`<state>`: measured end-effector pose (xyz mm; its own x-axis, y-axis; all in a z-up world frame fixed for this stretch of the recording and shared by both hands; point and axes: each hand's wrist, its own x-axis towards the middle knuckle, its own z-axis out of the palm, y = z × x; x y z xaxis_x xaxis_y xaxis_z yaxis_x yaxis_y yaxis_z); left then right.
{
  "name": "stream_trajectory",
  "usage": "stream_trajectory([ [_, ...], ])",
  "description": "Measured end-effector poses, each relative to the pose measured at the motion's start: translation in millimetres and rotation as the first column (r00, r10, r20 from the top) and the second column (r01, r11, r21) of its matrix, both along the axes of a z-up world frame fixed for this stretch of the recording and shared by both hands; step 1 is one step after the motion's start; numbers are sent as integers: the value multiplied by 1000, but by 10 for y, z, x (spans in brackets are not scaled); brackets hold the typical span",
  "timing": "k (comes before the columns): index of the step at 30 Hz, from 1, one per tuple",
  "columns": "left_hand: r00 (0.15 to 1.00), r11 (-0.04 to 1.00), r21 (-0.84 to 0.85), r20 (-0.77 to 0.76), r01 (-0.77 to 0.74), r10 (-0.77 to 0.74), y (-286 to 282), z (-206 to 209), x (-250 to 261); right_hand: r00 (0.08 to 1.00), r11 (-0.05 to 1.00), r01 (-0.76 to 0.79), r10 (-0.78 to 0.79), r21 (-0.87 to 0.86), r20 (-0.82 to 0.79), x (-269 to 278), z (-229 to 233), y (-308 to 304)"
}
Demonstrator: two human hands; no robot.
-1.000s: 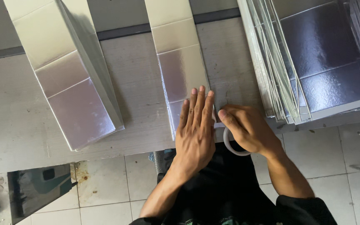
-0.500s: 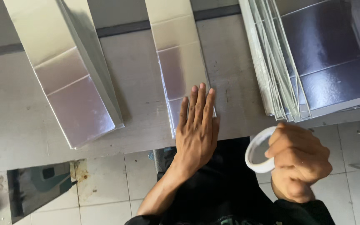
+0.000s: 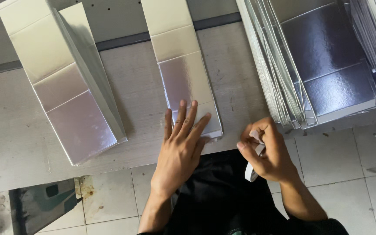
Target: The person repeatedly applies white tape to the edges of rectangular cardboard boxes on a workbench. They smooth the tape with their fingers, tear it off, and move each taped box to a stack on the right. The process continues for multiple boxes throughout the clip.
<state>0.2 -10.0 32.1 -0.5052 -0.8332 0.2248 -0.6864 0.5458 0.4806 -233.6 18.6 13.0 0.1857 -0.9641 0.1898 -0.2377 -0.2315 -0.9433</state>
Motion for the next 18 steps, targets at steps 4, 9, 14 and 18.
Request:
stream_trajectory([
  [4, 992, 999, 41, -120, -19, 24, -6, -8, 39, 995, 999, 41, -41, -9, -88, -30, -102, 14],
  [9, 999, 999, -39, -17, 29, -30, 22, 10, 59, 989, 994, 81, -70, 76, -129, 38, -56, 17],
  [14, 998, 998, -8, -42, 56, -56, 14, 33, 101, 990, 991, 71, -56, 114, -133, 52, -53, 31],
  [18, 990, 998, 20, -129, 59, -56, -18, 102, 139, 989, 993, 59, -44, 105, -138, 56, -65, 28],
])
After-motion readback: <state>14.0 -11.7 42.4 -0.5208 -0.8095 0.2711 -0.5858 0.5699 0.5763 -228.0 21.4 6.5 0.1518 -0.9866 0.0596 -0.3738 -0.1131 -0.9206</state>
